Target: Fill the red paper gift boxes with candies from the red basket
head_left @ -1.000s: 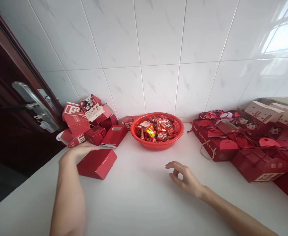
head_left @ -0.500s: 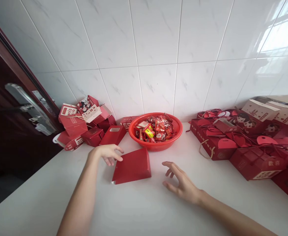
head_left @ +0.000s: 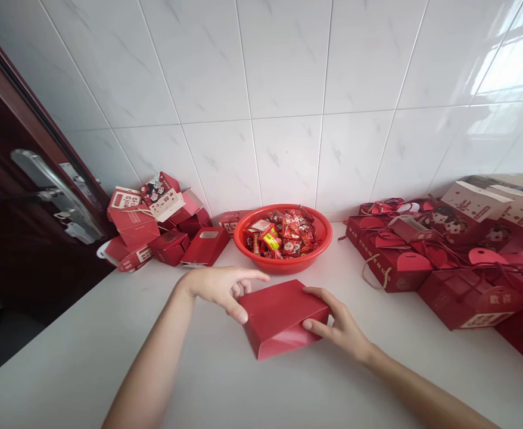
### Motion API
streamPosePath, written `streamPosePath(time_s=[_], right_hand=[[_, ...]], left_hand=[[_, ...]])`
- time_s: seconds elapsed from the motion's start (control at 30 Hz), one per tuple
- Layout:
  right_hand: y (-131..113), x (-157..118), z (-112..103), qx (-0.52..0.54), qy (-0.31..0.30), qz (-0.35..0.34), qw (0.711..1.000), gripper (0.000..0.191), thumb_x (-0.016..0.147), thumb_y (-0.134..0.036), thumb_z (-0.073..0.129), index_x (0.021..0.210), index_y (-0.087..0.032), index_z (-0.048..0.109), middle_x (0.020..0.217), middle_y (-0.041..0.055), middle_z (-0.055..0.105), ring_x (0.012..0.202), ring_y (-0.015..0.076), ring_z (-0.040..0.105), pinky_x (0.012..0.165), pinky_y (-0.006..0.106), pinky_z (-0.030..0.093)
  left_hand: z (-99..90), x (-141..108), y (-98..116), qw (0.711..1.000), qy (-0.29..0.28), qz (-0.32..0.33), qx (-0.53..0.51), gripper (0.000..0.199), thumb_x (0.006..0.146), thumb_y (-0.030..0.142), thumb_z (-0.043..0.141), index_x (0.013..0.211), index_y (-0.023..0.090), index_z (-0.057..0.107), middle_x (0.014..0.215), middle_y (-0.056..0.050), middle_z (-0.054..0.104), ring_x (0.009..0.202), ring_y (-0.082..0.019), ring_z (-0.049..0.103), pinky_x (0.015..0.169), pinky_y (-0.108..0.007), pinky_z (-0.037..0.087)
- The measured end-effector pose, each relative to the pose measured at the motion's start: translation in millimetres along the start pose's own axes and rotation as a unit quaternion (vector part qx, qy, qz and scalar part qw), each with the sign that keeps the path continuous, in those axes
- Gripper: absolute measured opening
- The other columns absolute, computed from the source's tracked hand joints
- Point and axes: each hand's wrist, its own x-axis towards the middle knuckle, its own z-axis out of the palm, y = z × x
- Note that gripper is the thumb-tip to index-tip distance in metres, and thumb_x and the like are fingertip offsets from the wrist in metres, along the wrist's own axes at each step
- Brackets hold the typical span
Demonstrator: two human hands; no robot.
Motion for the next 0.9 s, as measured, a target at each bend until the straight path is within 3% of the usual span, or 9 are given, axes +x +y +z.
streamPosePath(time_s=[0.13,0.23,0.33,0.43,0.53,0.67,0.8,0.9], right_hand=[[-9,4,-1,0.178,-0.017,0.087,0.980,0.051,0.087,-0.063,0.064,0.118,-0.023,0.062,0.121,0.0101,0.067,0.109,0.0289,0.065,0.094,0.042,0.054],[-7,7,5,0.243,-0.040,0.109,0.963,0.048,0.090,-0.065,0.057,0.110,-0.022,0.063,0.115,0.0102,0.069,0.104,0.0282,0.066,0.090,0.042,0.055],[-4,9,6,0.178,-0.011,0.109,0.978,0.051,0.087,-0.066,0.062,0.110,-0.021,0.063,0.116,0.0115,0.069,0.103,0.0285,0.066,0.091,0.044,0.053],[-8,10,-2,0.136,0.046,0.097,0.985,0.054,0.086,-0.067,0.063,0.117,-0.023,0.063,0.126,0.0123,0.065,0.109,0.0296,0.065,0.096,0.046,0.052],[-23,12,-15,0.154,0.076,0.030,0.985,0.050,0.089,-0.064,0.060,0.122,-0.027,0.062,0.135,0.0101,0.062,0.122,0.0294,0.060,0.104,0.045,0.048],[-49,19,-17,0.135,0.094,-0.030,0.986,0.045,0.088,-0.058,0.065,0.119,-0.026,0.065,0.126,0.0089,0.066,0.118,0.0281,0.060,0.101,0.041,0.048],[-67,33,-1,0.169,0.113,0.030,0.979,0.044,0.089,-0.063,0.060,0.089,-0.020,0.066,0.092,0.0062,0.069,0.088,0.0227,0.063,0.080,0.033,0.051],[-71,46,11,0.271,0.120,0.091,0.951,0.046,0.082,-0.065,0.065,0.076,-0.019,0.061,0.078,0.0035,0.065,0.075,0.0201,0.061,0.070,0.030,0.049]], left_hand=[[6.9,-35,22,0.987,0.105,0.111,0.059,0.104,0.059,0.038,0.091,0.152,0.034,0.044,0.124,-0.005,0.067,0.083,-0.016,0.068,0.074,-0.024,0.052],[16.9,-41,41,0.963,0.196,0.149,0.112,0.070,0.070,0.045,0.084,0.135,0.028,0.064,0.122,-0.005,0.071,0.088,-0.019,0.069,0.073,-0.024,0.051],[24.8,-30,51,0.941,0.256,0.187,0.123,0.035,0.086,0.048,0.069,0.107,0.022,0.077,0.100,-0.004,0.077,0.086,-0.020,0.070,0.069,-0.023,0.050],[29.0,-17,52,0.936,0.264,0.213,0.093,0.030,0.092,0.046,0.063,0.097,0.020,0.078,0.090,-0.003,0.078,0.082,-0.018,0.071,0.072,-0.024,0.050],[32.4,-8,50,0.936,0.280,0.206,0.061,0.032,0.092,0.047,0.062,0.098,0.020,0.078,0.089,-0.003,0.078,0.081,-0.019,0.070,0.071,-0.025,0.050],[36.8,-1,50,0.930,0.304,0.204,0.028,0.037,0.093,0.051,0.059,0.095,0.019,0.076,0.088,-0.004,0.076,0.081,-0.019,0.068,0.072,-0.026,0.049],[38.4,2,49,0.934,0.304,0.185,0.004,0.051,0.094,0.060,0.051,0.068,0.017,0.061,0.064,0.000,0.060,0.066,-0.017,0.061,0.061,-0.025,0.046],[36.9,2,47,0.941,0.303,0.144,-0.035,0.055,0.094,0.065,0.045,0.065,0.019,0.050,0.058,0.003,0.047,0.055,-0.015,0.057,0.053,-0.025,0.044]])
